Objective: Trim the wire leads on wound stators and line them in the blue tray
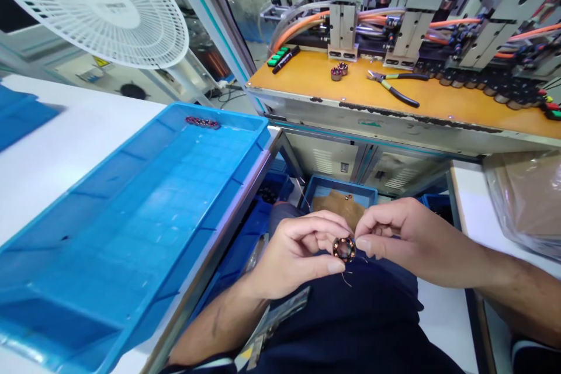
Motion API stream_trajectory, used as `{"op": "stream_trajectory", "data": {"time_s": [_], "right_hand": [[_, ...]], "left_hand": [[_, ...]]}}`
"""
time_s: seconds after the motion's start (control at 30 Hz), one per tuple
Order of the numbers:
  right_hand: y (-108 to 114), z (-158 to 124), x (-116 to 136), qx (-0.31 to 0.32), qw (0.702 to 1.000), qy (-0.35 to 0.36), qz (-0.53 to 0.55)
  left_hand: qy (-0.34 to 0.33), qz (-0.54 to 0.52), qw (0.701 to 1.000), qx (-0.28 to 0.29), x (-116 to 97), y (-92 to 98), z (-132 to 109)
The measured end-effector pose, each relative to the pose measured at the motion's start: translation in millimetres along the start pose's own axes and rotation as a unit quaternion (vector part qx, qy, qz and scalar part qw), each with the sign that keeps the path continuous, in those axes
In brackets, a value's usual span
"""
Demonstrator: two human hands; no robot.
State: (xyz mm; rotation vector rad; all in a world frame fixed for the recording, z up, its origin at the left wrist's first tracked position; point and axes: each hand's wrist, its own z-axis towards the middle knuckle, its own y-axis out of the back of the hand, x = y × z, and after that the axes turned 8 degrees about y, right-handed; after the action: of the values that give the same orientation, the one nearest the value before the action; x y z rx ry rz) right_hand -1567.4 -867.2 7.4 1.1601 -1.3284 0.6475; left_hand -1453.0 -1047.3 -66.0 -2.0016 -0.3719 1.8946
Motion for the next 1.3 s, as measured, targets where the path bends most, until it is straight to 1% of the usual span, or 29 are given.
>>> {"op": "stream_trajectory", "data": {"time_s": [0.13,0.27,0.4,0.57,0.77,0.8,0.83,0.9,0.93,0.97,1.0,1.07,1.1,1.17,1.3], "right_hand": [[-4.4,-3.5,-4.0,-0.018,0.997,0.076,-0.012],[-10.5,-7.3,-10.1,-0.021,0.994,0.108,0.017],[-14.6,-10.5,-13.0,-0.029,0.992,0.118,0.038],[-19.6,-13.3,-11.2,-0.041,0.989,0.137,0.045],[-24.6,-15.6,-9.3,-0.057,0.987,0.152,-0.017],[-23.5,-16.6,-9.5,-0.051,0.985,0.163,-0.026],[-21.4,-17.7,-10.0,-0.032,0.982,0.182,-0.037],[-14.4,-20.2,-12.0,0.017,0.969,0.232,-0.079],[-10.2,-21.1,-13.4,0.026,0.958,0.259,-0.116],[-6.1,-21.5,-15.0,0.014,0.944,0.287,-0.164],[-2.5,-21.3,-16.6,-0.015,0.925,0.313,-0.216],[1.6,-18.4,-18.8,-0.081,0.878,0.363,-0.301],[1.8,-15.9,-19.3,-0.095,0.857,0.389,-0.324],[-0.5,-10.0,-18.6,-0.09,0.83,0.432,-0.34],[-6.4,-0.7,-13.9,-0.077,0.813,0.471,-0.333]], "left_hand": [[0.02,-0.055,0.998,0.019,2.0,0.6,-1.2],[0.008,-0.069,0.997,0.044,0.9,-1.8,-0.2],[-0.022,-0.053,0.997,0.049,0.7,-4.8,0.9],[-0.072,-0.006,0.997,0.021,3.6,-4.8,0.1],[-0.114,0.036,0.993,0.015,5.3,-3.8,-1.5],[-0.118,0.042,0.992,0.017,5.4,-3.7,-1.6],[-0.12,0.046,0.992,0.02,5.4,-3.7,-1.7],[-0.115,0.042,0.992,0.024,5.0,-3.4,-1.8],[-0.107,0.032,0.993,0.026,4.4,-3.2,-1.7],[-0.097,0.017,0.995,0.03,3.7,-3.0,-1.4],[-0.084,-0.001,0.996,0.037,2.8,-2.9,-1.1],[-0.05,-0.041,0.996,0.058,1.1,-3.3,-0.2],[-0.03,-0.059,0.995,0.069,0.4,-3.7,0.2],[0.004,-0.094,0.992,0.083,-0.5,-5.0,0.8],[0.034,-0.132,0.987,0.09,-0.8,-6.6,1.0]]}}
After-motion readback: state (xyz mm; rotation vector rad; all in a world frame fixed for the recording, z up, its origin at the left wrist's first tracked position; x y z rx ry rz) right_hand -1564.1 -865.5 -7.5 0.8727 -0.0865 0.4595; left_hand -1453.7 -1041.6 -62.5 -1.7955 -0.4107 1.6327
